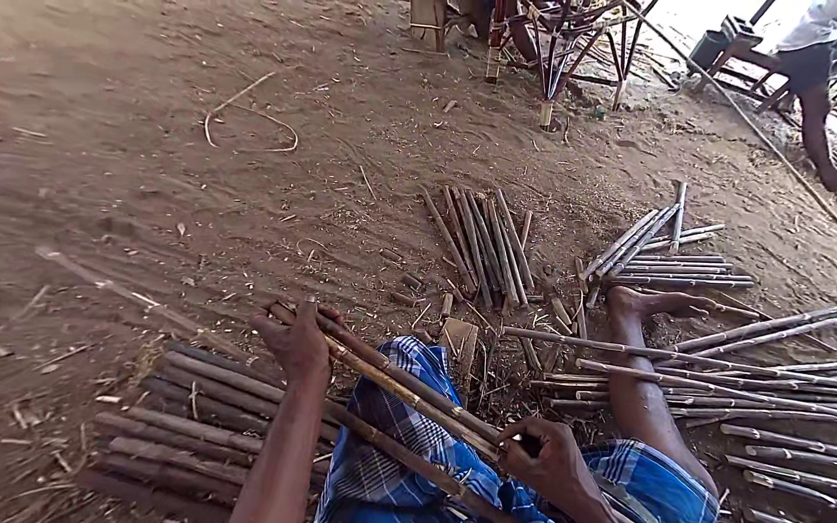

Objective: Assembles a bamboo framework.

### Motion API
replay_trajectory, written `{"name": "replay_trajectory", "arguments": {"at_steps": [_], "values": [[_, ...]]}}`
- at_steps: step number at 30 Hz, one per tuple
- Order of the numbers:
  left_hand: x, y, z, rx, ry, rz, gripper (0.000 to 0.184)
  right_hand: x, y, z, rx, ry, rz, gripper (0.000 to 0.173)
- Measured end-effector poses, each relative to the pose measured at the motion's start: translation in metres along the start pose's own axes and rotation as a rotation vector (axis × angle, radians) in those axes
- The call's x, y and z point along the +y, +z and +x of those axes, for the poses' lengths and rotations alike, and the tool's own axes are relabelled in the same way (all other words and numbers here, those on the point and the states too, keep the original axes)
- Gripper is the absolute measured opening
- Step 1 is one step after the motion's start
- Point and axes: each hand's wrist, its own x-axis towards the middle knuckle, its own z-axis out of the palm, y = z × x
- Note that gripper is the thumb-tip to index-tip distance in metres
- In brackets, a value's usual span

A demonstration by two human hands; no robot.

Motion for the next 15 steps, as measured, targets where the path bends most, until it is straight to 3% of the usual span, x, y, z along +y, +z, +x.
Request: {"name": "replay_trajectory", "arguments": {"at_steps": [3,5,8,15], "values": [[-0.001,-0.001,-0.001,-0.015,0.005,-0.006,0.038,-0.001,-0.014,0.020,-0.146,0.370,0.115,0.017],[0.000,0.001,0.000,-0.026,-0.009,-0.015,0.035,0.003,-0.018,0.025,-0.157,0.424,0.205,0.020],[0.003,-0.002,0.015,-0.003,0.016,0.009,0.036,0.001,-0.026,0.009,-0.006,0.233,0.291,0.019],[0.007,-0.031,0.064,0.043,-0.005,0.092,0.042,0.030,-0.033,-0.056,0.115,-0.106,0.008,0.011]]}}
